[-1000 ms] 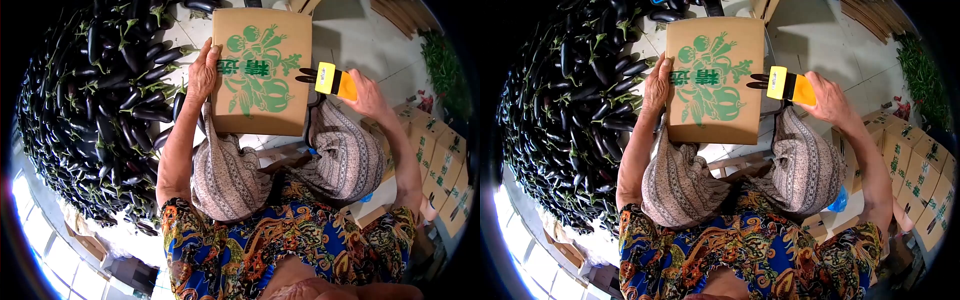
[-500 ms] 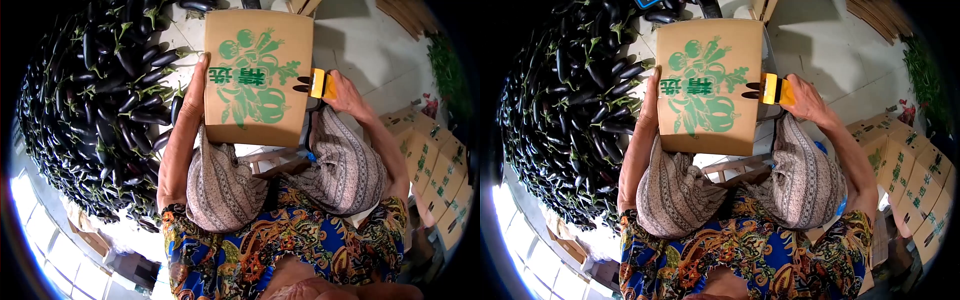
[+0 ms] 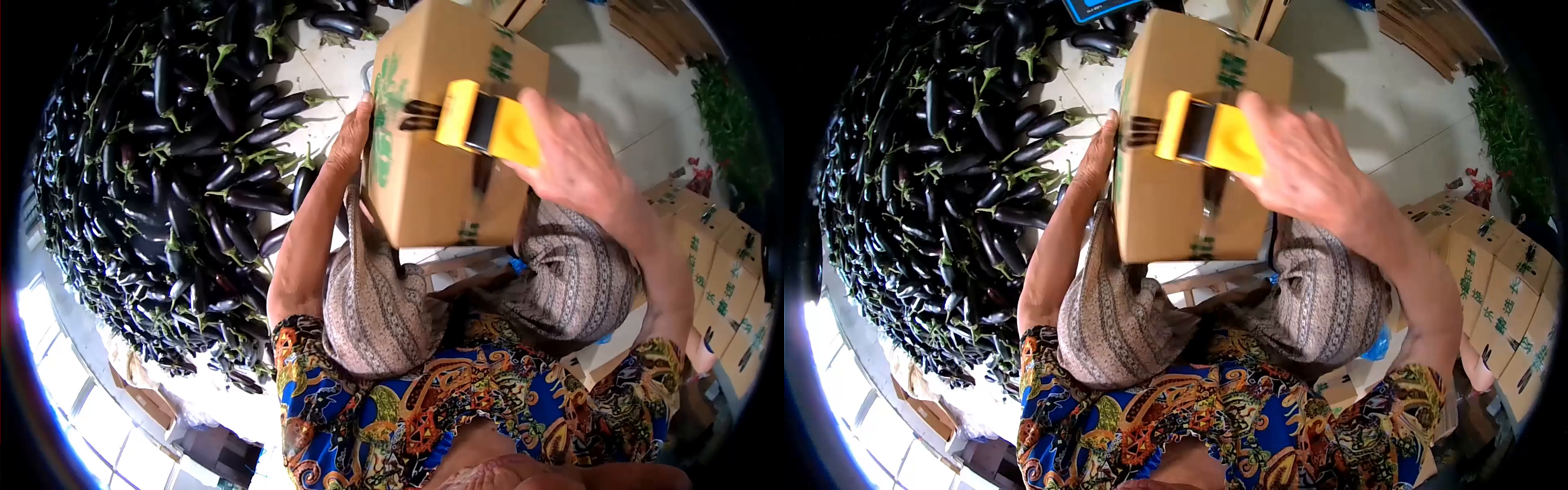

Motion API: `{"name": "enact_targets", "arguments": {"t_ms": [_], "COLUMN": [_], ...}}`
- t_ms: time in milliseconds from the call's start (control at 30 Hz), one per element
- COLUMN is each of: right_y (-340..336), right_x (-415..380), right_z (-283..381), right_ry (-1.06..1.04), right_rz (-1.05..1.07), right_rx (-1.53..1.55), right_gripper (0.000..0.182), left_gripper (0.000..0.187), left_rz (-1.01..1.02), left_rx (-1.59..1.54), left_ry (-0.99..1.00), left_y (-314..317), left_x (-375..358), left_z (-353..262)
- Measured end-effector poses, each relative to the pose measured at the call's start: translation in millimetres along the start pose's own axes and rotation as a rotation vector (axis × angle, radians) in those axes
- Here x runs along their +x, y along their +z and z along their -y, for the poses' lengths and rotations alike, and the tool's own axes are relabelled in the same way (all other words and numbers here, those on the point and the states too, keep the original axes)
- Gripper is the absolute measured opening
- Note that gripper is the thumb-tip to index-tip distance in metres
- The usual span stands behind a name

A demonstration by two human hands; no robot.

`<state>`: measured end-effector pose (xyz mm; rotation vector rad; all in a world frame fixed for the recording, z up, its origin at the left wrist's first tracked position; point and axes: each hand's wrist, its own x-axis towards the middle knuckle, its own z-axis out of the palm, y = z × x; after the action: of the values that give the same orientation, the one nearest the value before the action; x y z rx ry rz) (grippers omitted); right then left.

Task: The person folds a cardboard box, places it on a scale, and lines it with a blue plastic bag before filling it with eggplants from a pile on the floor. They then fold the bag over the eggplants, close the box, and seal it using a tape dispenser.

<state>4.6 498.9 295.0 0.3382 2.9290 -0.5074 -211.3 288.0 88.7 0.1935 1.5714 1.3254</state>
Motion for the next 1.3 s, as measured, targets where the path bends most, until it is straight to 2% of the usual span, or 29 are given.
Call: {"name": "enact_targets", "arguments": {"t_ms": [33, 67, 100, 167, 233, 267, 300, 367, 467, 567, 600, 633, 700, 767, 833, 900, 933, 1000, 1100, 1133, 1233, 1300], "right_y": [3, 10, 10, 7, 6, 4, 9, 23, 11, 12, 17, 23, 36, 53, 66, 85, 95, 122, 158, 174, 194, 201], "right_x": [14, 25, 37, 60, 78, 83, 83, 76, 59, 35, 27, 17, -5, -18, -30, -50, -58, -69, -81, -88, -107, -120], "right_z": [4, 11, 22, 46, 61, 61, 54, 47, 48, 31, 18, 5, -20, -39, -67, -84, -90, -107, -127, -139, -157, -161], "right_ry": [-0.077, -0.263, -0.256, -0.242, -0.241, -0.233, -0.287, -0.410, -0.207, -0.171, -0.175, -0.174, -0.160, -0.114, -0.144, -0.020, 0.002, 0.038, 0.050, -0.066, 0.012, 0.106], "right_rz": [0.016, -0.181, -0.138, -0.039, 0.088, 0.152, 0.022, -0.221, -0.022, -0.052, -0.078, -0.092, -0.119, -0.110, -0.194, -0.154, -0.167, -0.195, -0.217, -0.292, -0.251, -0.148], "right_rx": [0.010, -0.046, -0.073, -0.129, -0.165, -0.187, -0.179, -0.146, -0.146, 0.042, 0.020, 0.018, 0.012, 0.087, 0.106, 0.158, 0.176, 0.224, 0.284, 0.167, 0.114, 0.135], "right_gripper": [0.043, 0.044, 0.041, 0.038, 0.039, 0.040, 0.040, 0.040, 0.042, 0.035, 0.044, 0.045, 0.047, 0.052, 0.053, 0.054, 0.054, 0.055, 0.055, 0.054, 0.052, 0.051], "left_gripper": [0.073, 0.077, 0.078, 0.070, 0.067, 0.067, 0.067, 0.069, 0.069, 0.066, 0.064, 0.063, 0.061, 0.062, 0.062, 0.063, 0.065, 0.070, 0.072, 0.073, 0.073, 0.075], "left_rz": [-0.089, -0.080, -0.006, 0.016, -0.112, -0.122, -0.124, -0.228, -0.245, -0.288, -0.313, -0.326, -0.307, -0.341, -0.349, -0.367, -0.320, -0.337, -0.336, -0.335, -0.326, -0.347], "left_rx": [0.163, -0.015, -0.075, -0.011, 0.171, 0.230, 0.285, 0.563, 0.657, 0.720, 0.801, 0.881, 0.660, 0.701, 0.711, 0.727, 0.643, 0.605, 0.597, 0.584, 0.559, 0.613], "left_ry": [0.098, 0.113, 0.108, 0.065, 0.038, 0.142, 0.244, 0.239, 0.249, 0.275, 0.316, 0.358, 0.314, 0.201, 0.252, 0.308, 0.226, 0.258, 0.261, 0.260, 0.197, 0.168], "left_y": [-7, 0, 7, 16, 19, 14, 9, 9, 8, 10, 6, 2, -7, -6, -6, -7, -17, -14, -18, -18, -16, -8], "left_x": [-4, -19, -42, -72, -80, -71, -59, -63, -62, -63, -65, -64, -54, -59, -59, -59, -53, -55, -56, -56, -59, -69], "left_z": [0, -18, -47, -94, -109, -99, -89, -95, -96, -99, -98, -95, -85, -92, -91, -88, -82, -83, -82, -83, -88, -95]}}
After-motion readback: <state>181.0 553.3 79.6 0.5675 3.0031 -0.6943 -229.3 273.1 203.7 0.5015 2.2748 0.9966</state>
